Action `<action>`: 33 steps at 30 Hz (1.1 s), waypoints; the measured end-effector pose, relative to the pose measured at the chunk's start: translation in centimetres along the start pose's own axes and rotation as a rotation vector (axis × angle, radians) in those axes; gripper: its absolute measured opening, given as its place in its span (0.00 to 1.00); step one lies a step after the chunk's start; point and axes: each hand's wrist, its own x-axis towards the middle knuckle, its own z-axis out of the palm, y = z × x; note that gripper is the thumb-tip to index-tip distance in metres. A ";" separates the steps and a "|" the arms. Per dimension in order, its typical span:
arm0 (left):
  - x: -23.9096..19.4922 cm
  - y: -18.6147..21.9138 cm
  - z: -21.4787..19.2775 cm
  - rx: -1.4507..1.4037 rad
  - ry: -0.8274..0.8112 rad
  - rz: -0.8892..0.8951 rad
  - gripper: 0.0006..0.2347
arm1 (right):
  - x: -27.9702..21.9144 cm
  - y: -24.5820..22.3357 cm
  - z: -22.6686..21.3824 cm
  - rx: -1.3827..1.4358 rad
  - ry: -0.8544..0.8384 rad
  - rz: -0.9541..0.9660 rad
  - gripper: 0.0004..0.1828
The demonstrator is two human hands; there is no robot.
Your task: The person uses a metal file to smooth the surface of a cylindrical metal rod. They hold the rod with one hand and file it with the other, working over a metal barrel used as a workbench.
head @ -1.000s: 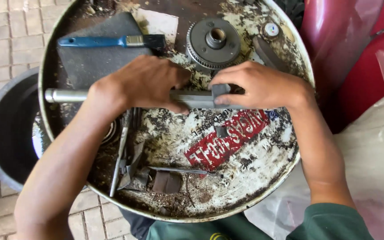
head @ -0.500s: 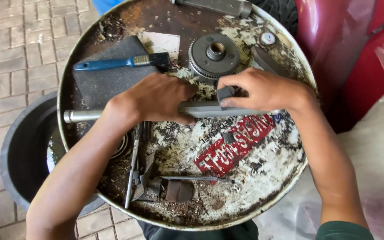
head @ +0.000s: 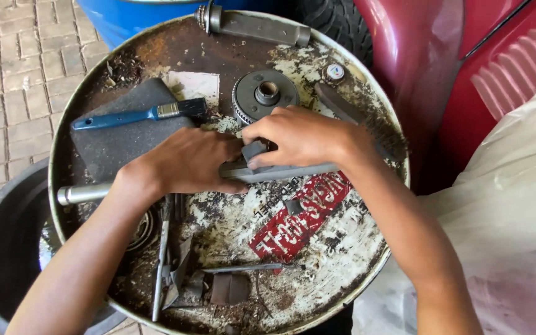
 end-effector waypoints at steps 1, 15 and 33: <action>0.0 0.1 -0.3 -0.003 0.007 -0.001 0.25 | 0.0 0.7 -0.1 -0.007 -0.002 0.001 0.22; -0.2 -0.3 0.1 -0.100 0.075 0.024 0.24 | 0.4 1.2 -0.1 0.024 0.005 -0.005 0.20; -0.5 -0.2 -0.1 -0.109 0.075 0.034 0.25 | -0.6 2.6 -0.9 0.208 -0.109 0.054 0.28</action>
